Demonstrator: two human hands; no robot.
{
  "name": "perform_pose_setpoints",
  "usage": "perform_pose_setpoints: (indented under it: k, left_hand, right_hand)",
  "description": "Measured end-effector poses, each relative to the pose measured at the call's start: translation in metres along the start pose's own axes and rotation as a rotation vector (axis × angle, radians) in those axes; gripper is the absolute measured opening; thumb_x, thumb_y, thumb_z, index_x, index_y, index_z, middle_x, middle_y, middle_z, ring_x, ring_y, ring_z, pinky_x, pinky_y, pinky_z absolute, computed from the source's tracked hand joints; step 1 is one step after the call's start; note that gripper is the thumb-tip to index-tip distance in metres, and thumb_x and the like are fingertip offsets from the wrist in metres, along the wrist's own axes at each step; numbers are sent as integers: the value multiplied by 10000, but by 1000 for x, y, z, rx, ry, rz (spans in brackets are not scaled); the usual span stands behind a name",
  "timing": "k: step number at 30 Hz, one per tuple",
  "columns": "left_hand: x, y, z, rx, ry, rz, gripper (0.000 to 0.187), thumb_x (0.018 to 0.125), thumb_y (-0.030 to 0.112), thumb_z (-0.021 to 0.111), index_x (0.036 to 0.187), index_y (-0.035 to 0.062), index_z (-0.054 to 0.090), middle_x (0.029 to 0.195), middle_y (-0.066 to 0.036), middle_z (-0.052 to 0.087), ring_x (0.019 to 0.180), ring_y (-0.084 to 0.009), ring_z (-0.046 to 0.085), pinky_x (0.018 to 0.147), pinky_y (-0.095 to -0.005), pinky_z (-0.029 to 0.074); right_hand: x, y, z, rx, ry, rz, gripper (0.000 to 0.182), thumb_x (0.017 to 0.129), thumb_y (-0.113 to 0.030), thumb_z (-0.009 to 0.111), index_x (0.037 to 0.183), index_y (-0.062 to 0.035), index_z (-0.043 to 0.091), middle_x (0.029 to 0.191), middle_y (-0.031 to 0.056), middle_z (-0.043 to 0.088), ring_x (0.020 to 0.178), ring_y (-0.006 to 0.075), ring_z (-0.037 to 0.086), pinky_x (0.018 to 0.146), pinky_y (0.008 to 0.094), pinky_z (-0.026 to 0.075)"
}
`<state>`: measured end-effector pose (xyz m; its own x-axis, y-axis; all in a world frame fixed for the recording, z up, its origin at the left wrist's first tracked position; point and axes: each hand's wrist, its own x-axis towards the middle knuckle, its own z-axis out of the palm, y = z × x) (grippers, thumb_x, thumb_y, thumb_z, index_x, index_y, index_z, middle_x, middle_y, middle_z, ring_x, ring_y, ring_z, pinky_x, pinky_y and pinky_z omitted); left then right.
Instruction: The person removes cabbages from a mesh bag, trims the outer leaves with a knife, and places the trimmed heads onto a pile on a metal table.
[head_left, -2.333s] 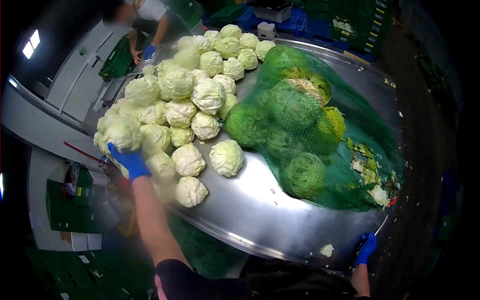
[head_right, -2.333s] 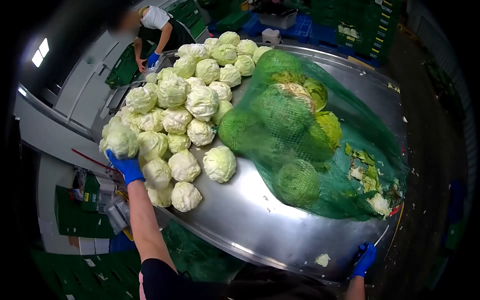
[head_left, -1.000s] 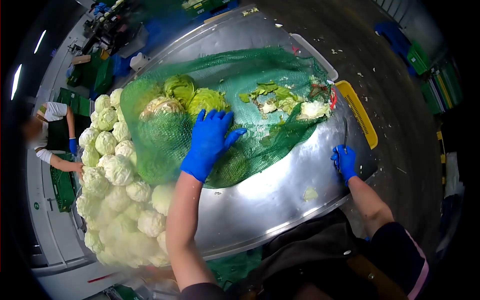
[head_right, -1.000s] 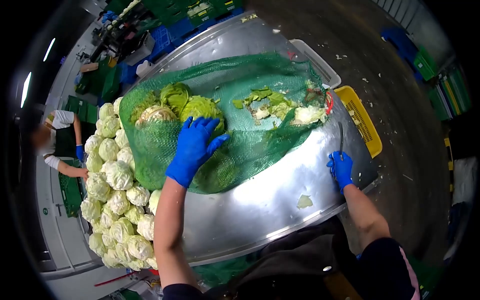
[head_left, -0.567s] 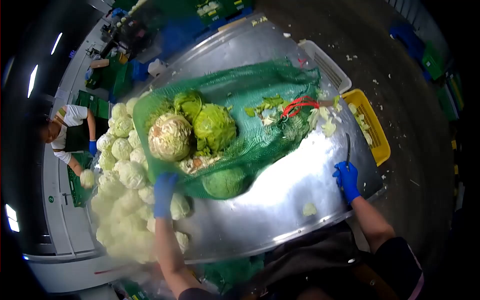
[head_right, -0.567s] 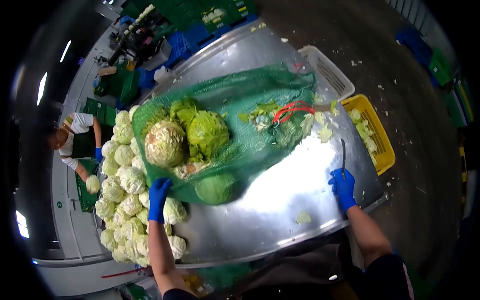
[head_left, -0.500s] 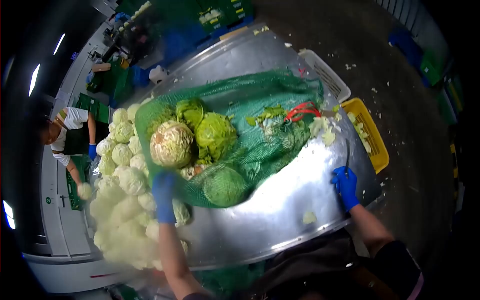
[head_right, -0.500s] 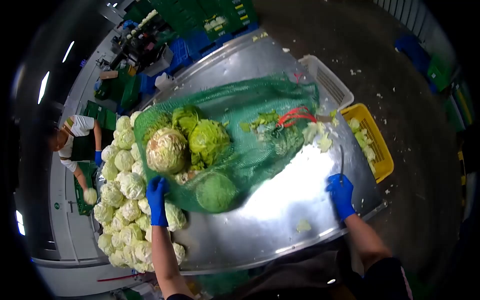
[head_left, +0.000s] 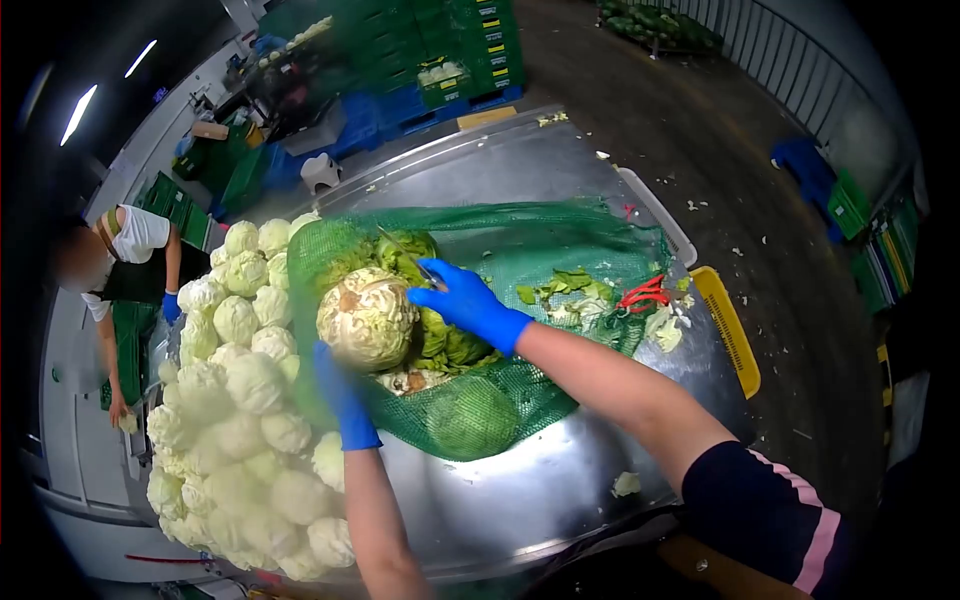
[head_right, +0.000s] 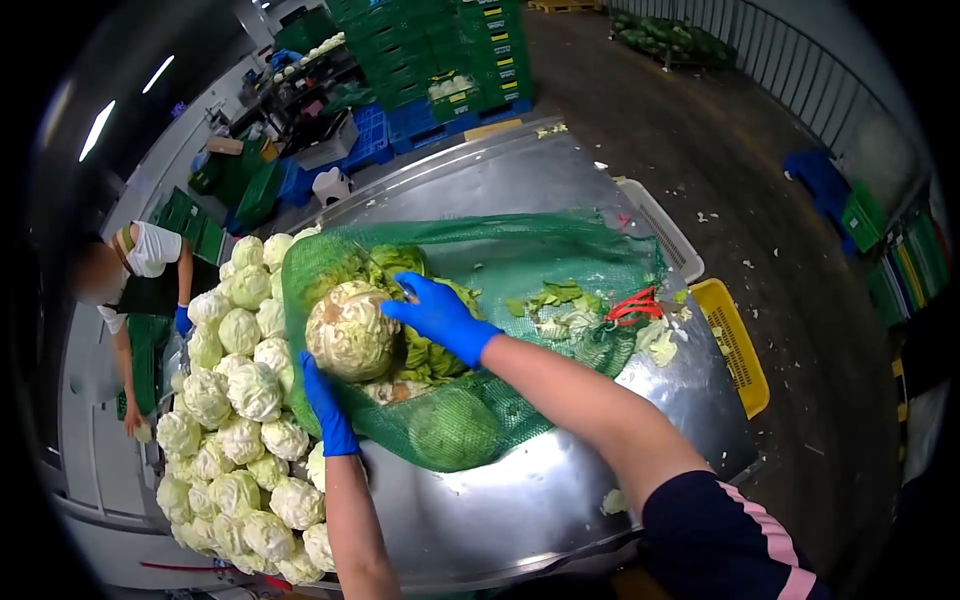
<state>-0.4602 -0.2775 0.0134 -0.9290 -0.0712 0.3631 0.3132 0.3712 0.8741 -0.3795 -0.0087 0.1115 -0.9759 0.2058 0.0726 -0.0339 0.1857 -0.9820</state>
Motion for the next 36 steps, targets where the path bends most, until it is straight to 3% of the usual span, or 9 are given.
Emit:
perform_pose_setpoints:
  k: [2, 5, 9, 16, 18, 26, 32, 34, 36]
  left_hand:
    - [3, -21, 0, 29, -24, 22, 431, 982, 147, 470, 1367, -34, 401, 1355, -179, 475, 1228, -259, 470, 1059, -354, 360]
    - [2, -34, 4, -84, -31, -40, 447, 1006, 198, 439, 1390, -22, 377, 1376, -157, 451, 1237, -238, 451, 1061, -348, 355]
    - [-26, 45, 18, -744, -32, -341, 671, 982, 474, 444, 1449, 12, 308, 1464, -98, 358, 1314, -220, 384, 1114, -356, 276]
    - [-131, 178, 12, -327, -47, 60, 1024, 804, 609, 633, 1502, 32, 155, 1539, -128, 206, 1388, -277, 267, 1144, -411, 226]
    - [-175, 203, 19, -371, -137, 52, 1142, 695, 437, 788, 1504, 11, 104, 1562, -162, 115, 1434, -301, 144, 1165, -424, 133]
    - [-341, 236, 81, -383, -623, -326, 1159, 689, 277, 834, 1493, -19, 52, 1536, -209, 130, 1410, -319, 192, 1153, -402, 175]
    - [-384, 225, 117, -378, -900, -563, 1143, 605, 83, 883, 1479, 20, 148, 1438, -178, 313, 1293, -283, 404, 1034, -383, 430]
    - [-383, 222, 126, -354, -938, -561, 1083, 609, 74, 878, 1463, 41, 213, 1403, -155, 357, 1233, -270, 468, 975, -376, 488]
    - [-388, 231, 143, -332, -905, -402, 1069, 607, 103, 883, 1454, 29, 236, 1406, -149, 363, 1248, -273, 449, 1017, -376, 447]
  right_hand:
    - [35, 11, 19, 5, -23, 72, 707, 838, -522, 641, 1325, -32, 490, 1126, 174, 651, 917, 220, 659, 774, 330, 530]
    - [44, 1, 28, 101, -262, 258, 712, 843, -572, 604, 1337, -68, 506, 957, 150, 685, 681, 193, 648, 610, 318, 531]
    - [19, 4, 33, 80, -99, 196, 695, 854, -561, 604, 1379, -121, 488, 712, 80, 621, 522, 137, 559, 484, 293, 468]
    - [-114, -11, -35, 498, -61, 272, 558, 921, -394, 582, 1402, -134, 467, 580, -24, 496, 423, 56, 443, 398, 224, 365]
    - [-164, 0, -58, 618, 42, 305, 546, 933, -358, 564, 1408, -114, 450, 572, -29, 472, 413, 59, 424, 390, 227, 350]
    - [-354, 83, -149, 883, 444, 535, 509, 980, -422, 444, 1305, -41, 533, 561, -14, 498, 397, 75, 412, 367, 224, 322]
    - [-431, 142, -193, 966, 508, 741, 418, 959, -519, 447, 792, -151, 556, 495, -17, 406, 374, 102, 372, 345, 257, 273]
    - [-429, 143, -206, 805, 458, 782, 439, 944, -560, 449, 779, -164, 543, 490, -9, 364, 386, 122, 371, 373, 268, 287]
    - [-428, 158, -218, 666, 541, 813, 425, 950, -520, 473, 961, -118, 609, 553, 2, 444, 412, 113, 423, 380, 260, 320]
